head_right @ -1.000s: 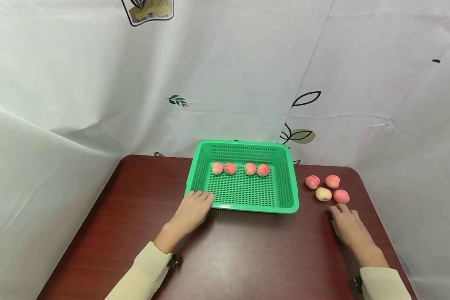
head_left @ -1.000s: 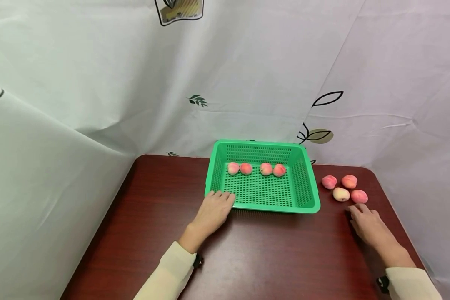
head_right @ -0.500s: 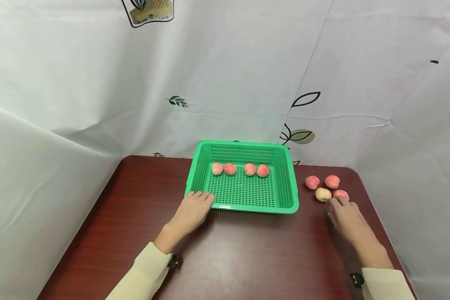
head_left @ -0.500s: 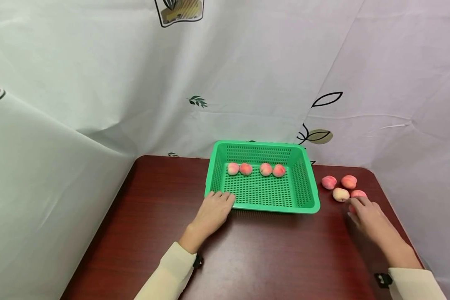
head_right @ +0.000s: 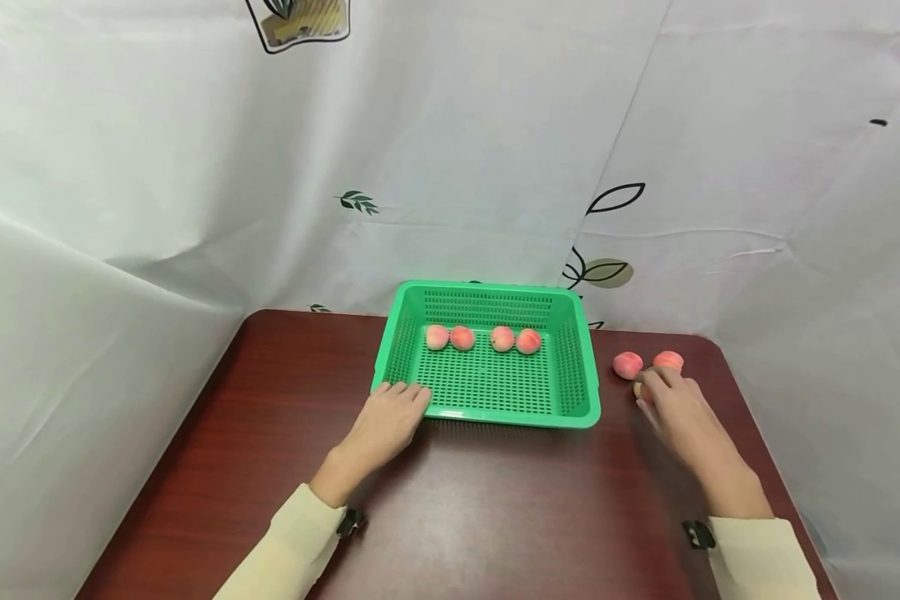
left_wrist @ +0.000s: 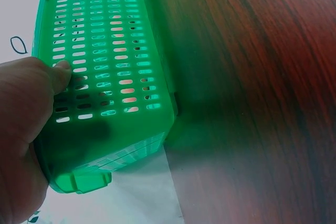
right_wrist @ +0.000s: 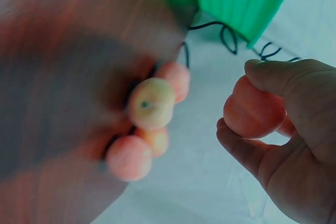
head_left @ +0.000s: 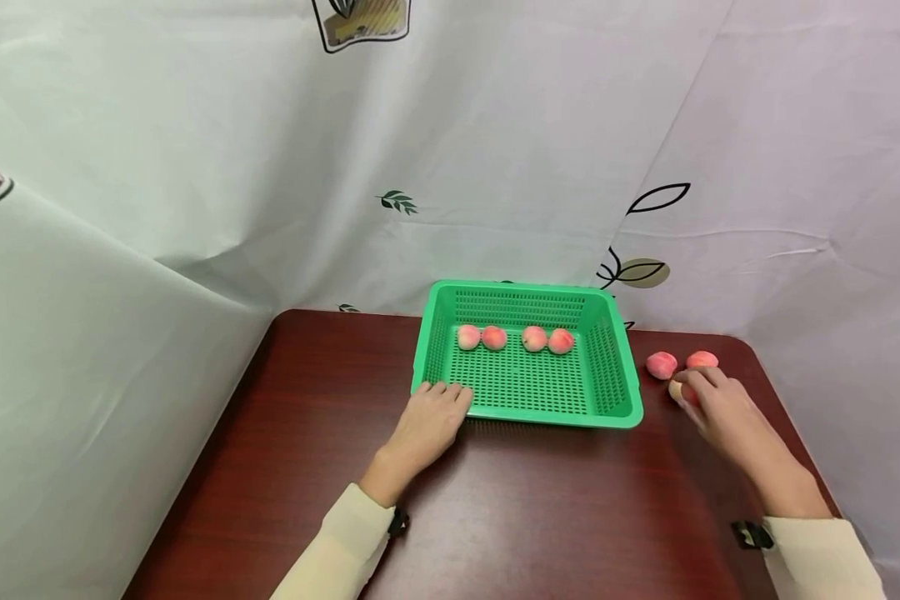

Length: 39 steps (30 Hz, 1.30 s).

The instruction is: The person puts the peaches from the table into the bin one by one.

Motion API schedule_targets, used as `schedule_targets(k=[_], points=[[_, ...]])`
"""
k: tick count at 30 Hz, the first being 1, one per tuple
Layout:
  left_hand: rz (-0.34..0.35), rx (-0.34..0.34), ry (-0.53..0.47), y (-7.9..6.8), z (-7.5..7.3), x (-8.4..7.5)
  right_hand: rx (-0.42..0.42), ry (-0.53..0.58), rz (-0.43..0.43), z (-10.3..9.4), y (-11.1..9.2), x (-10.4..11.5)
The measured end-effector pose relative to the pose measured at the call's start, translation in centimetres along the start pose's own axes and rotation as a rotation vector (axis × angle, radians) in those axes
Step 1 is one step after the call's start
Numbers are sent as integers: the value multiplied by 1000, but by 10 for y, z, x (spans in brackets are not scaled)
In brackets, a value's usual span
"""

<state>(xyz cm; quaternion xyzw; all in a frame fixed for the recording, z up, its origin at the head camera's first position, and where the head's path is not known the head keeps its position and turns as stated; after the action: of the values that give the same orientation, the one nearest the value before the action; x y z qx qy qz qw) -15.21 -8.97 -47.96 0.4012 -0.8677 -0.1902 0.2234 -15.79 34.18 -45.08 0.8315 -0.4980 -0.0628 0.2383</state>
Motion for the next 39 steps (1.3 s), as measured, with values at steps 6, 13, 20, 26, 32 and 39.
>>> schedule_targets(k=[6, 13, 20, 26, 32, 39], points=[[-3, 46, 22, 0, 2, 0, -52, 50, -99, -3, 23, 15], [-8, 63, 22, 0, 1, 1, -23, 84, -105, -7, 47, 33], [2, 22, 17, 1, 0, 2, 15, 107, -155, -10, 74, 48], [4, 30, 13, 3, -1, 2, 62, 104, -258, -12, 101, 65], [1, 7, 1, 2, -2, 1, 115, 101, -332, -14, 129, 80], [-3, 74, 23, 0, 0, 1, 127, 112, -397, -10, 151, 93]])
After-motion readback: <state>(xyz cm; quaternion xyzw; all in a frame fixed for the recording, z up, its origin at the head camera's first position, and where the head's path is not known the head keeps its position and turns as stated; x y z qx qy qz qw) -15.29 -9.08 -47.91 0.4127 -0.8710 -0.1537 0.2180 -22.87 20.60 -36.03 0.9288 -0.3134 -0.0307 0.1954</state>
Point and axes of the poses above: each hand's wrist, its own y-axis towards the middle knuckle, its own z-axis out of the palm, x = y × z, the point moved 2 cm from there along y, towards the middle knuckle, and after that the axes turned 1 degree about y, right-handed, at the moved point
